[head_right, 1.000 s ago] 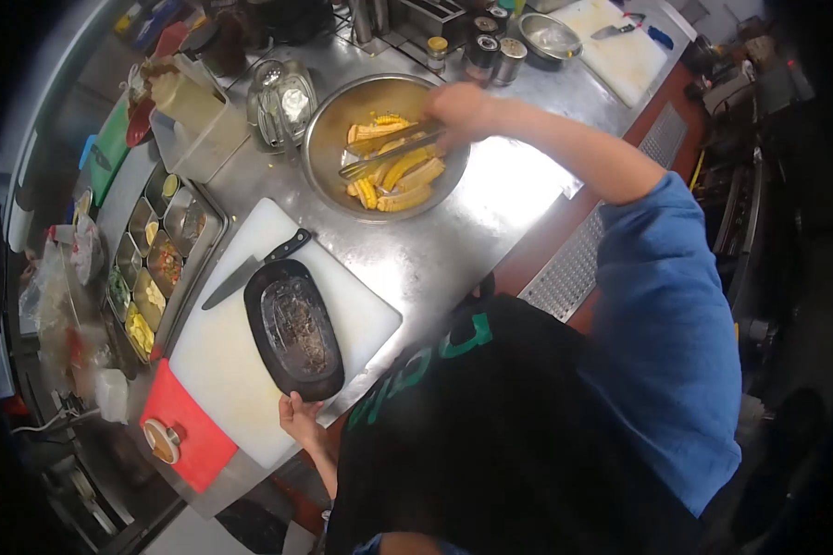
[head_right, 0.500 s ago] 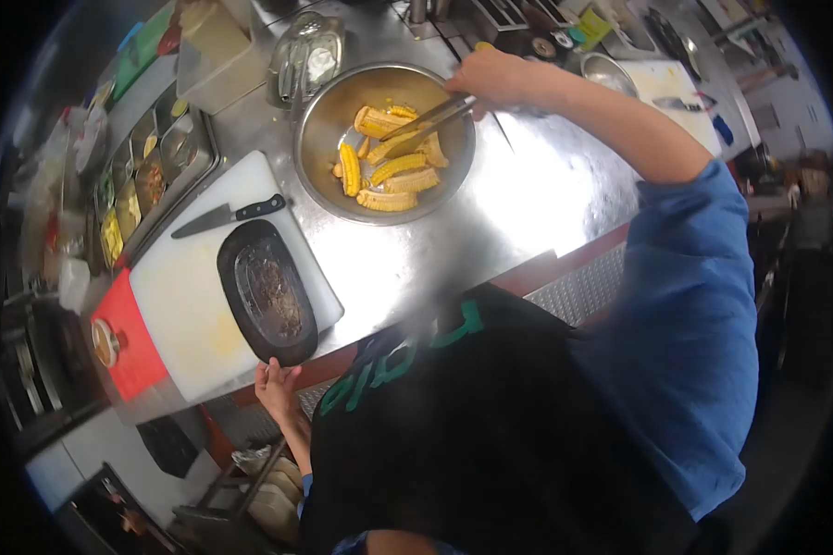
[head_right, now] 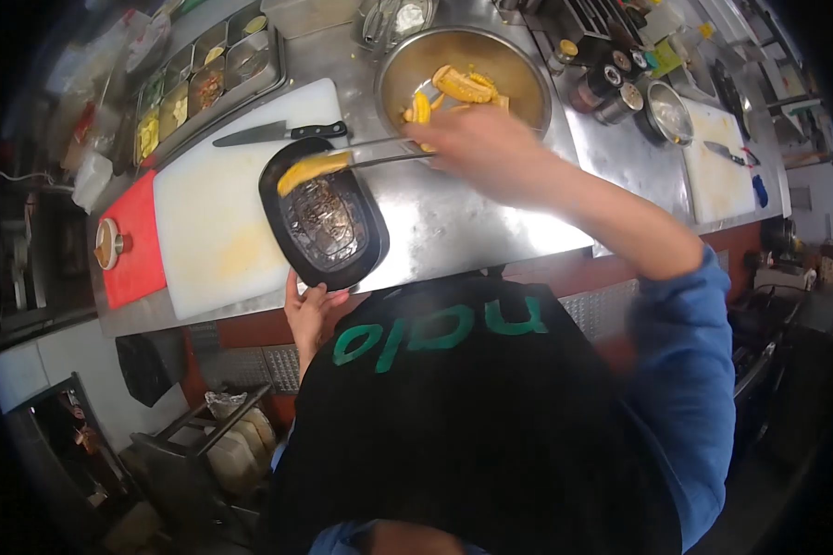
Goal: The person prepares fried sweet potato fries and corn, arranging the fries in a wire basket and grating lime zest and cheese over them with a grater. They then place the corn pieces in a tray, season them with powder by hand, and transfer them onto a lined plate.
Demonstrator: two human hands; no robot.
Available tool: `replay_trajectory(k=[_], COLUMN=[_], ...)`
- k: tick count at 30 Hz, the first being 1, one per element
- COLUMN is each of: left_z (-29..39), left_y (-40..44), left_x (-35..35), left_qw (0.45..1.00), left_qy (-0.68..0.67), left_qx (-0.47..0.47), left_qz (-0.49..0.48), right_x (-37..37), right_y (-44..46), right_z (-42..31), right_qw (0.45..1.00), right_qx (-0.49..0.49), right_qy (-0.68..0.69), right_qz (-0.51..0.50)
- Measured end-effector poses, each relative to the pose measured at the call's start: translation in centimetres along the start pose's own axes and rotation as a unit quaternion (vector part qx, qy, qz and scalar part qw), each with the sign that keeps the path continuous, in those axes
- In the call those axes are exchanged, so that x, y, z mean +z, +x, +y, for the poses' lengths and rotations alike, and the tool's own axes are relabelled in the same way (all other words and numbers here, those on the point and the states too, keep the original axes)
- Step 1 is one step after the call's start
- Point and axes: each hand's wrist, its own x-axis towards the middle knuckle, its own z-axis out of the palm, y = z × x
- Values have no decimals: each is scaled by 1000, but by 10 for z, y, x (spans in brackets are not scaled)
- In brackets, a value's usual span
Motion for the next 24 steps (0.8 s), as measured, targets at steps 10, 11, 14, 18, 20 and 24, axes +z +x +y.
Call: replay_trajectory(k=[10,11,14,18,20,24], left_z=[2,0,0,-1,1,5], left_y=[12,13,13,16,17,13], left_x=[-13,-15,-18,-25,-23,-22], left_qw=[999,999,997,997,997,999], left_qy=[-41,-40,-57,-56,-64,-31], left_qx=[-6,-8,-6,24,21,18], left_qz=[-22,-23,-45,-35,-33,11], right_x=[91,89,75,17,-33,-6], right_y=[42,41,39,-15,-38,-64], right_z=[-45,-46,-49,8,58,100], right_qw=[987,987,988,989,946,948], right_qx=[-53,-30,24,102,276,226], right_qy=[-153,-160,-140,-55,-154,-189], right_qz=[20,-13,-63,95,-74,-124])
